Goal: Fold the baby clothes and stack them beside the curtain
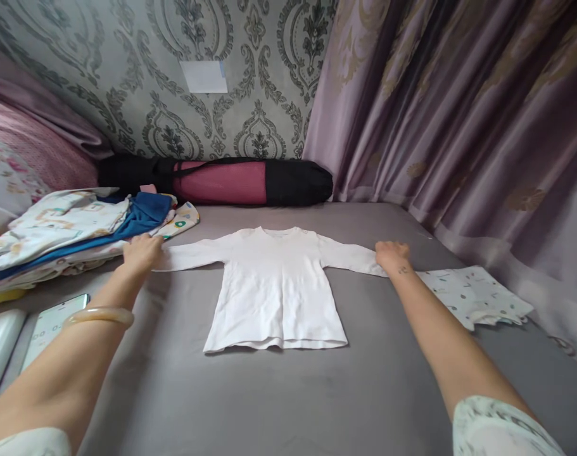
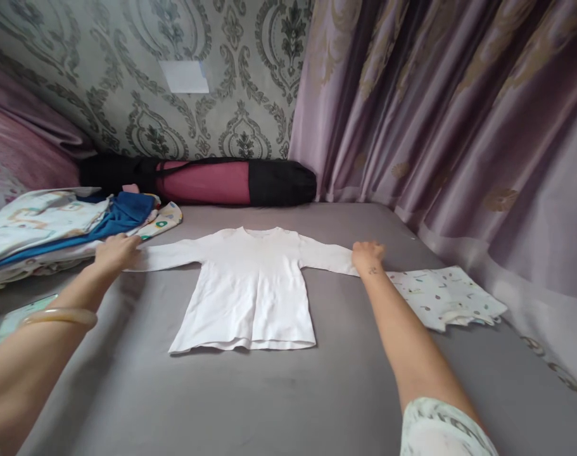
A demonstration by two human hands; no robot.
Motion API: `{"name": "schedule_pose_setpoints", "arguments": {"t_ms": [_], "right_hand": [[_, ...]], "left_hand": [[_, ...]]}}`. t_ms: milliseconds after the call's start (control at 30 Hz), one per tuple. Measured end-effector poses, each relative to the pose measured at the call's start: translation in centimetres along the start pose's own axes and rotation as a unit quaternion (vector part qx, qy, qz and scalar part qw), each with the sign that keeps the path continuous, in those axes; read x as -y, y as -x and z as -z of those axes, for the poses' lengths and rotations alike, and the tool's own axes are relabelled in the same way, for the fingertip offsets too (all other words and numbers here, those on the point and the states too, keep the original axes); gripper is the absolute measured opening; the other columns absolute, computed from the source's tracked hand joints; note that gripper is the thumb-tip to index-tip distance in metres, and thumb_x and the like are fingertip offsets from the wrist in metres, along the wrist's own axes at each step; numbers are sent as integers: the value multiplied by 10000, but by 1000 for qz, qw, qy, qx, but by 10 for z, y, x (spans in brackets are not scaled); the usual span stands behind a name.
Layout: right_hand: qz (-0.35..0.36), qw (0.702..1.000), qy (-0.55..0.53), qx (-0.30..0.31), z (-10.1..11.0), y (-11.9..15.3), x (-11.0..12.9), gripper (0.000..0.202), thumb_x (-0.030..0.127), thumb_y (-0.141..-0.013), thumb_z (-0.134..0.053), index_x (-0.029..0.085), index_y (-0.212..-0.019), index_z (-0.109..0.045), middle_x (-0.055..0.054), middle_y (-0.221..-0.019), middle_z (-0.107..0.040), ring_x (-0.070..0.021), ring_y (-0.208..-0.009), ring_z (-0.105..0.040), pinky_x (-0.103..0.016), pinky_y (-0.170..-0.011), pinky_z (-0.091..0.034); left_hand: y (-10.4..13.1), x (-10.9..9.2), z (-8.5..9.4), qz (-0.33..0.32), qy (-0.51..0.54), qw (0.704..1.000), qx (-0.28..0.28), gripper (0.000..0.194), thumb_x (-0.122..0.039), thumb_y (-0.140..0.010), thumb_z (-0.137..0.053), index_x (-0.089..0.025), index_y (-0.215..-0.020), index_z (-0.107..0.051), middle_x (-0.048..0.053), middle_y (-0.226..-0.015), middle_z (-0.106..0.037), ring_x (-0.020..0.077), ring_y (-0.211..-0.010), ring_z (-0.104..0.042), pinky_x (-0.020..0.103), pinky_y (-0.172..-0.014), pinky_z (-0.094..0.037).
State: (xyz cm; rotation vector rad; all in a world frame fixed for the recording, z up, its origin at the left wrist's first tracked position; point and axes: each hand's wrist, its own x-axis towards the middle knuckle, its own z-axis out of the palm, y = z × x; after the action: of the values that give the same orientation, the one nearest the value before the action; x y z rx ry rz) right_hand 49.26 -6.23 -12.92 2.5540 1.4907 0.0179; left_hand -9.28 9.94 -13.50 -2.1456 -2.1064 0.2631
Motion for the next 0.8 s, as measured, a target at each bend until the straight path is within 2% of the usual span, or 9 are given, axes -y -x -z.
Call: {"name": "schedule_pose_setpoints", "arguments": {"t_ms": [33, 100, 167, 233, 333, 433, 567, 700, 800], "right_hand": [[10, 1000, 16, -20, 3, 4, 15, 317, 80, -860, -437, 120, -1030, -702, -225, -1111, -658, -331, -1136, -575, -481, -926, -420], [90, 994, -18, -58, 6, 12, 50, 387, 67, -890, -350, 111, -1097, -675, -218, -1178, -633, -310, -1168, -556, -432, -949, -414], [142, 985, -84, -40, 6, 20, 84, 425, 111, -935, -290, 124, -1194, -626, -190, -1208, -627, -276, -1161, -566, -379, -948, -425], [179, 975, -130, -25, 1, 28, 113, 443, 210, -980, -256, 105, -1268, -575, -189, -1293, -583, -259, -1217, -529, -353, -1010, -389], [168, 973, -160, -1, -9, 37, 135, 567, 381, -1003, -224, 73, -1455, -374, -185, -1541, -311, -301, -1419, -272, -443, -1141, -229], [123, 977, -170, 27, -18, 41, 138, 644, 522, -988, -170, 194, -1540, -215, -120, -1614, -123, -368, -1465, -65, -612, -1136, -75], [102, 981, -163, 40, -20, 39, 133, 664, 613, -958, -137, 303, -1543, -181, -93, -1623, -82, -390, -1462, -9, -661, -1108, -23], [98, 980, -158, 74, -14, 35, 132, 685, 642, -942, -155, 319, -1546, -152, -91, -1626, -59, -392, -1462, 4, -683, -1093, -22], [92, 982, -151, 61, -6, 37, 140, 663, 579, -964, -156, 260, -1544, -194, -118, -1619, -89, -380, -1465, -27, -686, -1090, -21]], "left_hand": [[2, -12, 4, -24, 8, 999, -38, 416, -277, -880, -413, -130, -1221, -601, 188, -1233, -583, 307, -1104, -531, 406, -890, -417], [7, -43, 10, -106, 76, 987, -98, 406, -245, -881, -378, -124, -1183, -621, 169, -1195, -616, 270, -1090, -558, 356, -894, -427], [12, -79, 11, -198, 162, 962, -93, 379, -252, -879, -358, -149, -1083, -661, 130, -1119, -667, 240, -1040, -600, 310, -900, -438], [17, -111, 7, -284, 228, 928, -79, 401, -294, -890, -333, -168, -1098, -653, 109, -1122, -677, 226, -1031, -619, 296, -905, -451], [24, -139, -6, -314, 252, 913, -63, 488, -351, -914, -289, -137, -1231, -594, 135, -1280, -612, 227, -1170, -570, 312, -1004, -412], [30, -142, -19, -253, 222, 941, -29, 584, -438, -947, -253, -147, -1413, -449, 128, -1514, -396, 256, -1402, -345, 403, -1143, -256], [34, -133, -26, -210, 185, 960, 11, 615, -481, -974, -180, -217, -1522, -267, 60, -1605, -203, 243, -1483, -131, 456, -1184, -102], [31, -131, -13, -202, 160, 965, 48, 632, -521, -965, -205, -229, -1523, -257, 74, -1604, -204, 262, -1478, -148, 477, -1170, -144], [32, -140, 4, -190, 130, 973, 31, 544, -499, -966, -250, -252, -1406, -450, 109, -1510, -408, 290, -1406, -335, 516, -1113, -259]]}}
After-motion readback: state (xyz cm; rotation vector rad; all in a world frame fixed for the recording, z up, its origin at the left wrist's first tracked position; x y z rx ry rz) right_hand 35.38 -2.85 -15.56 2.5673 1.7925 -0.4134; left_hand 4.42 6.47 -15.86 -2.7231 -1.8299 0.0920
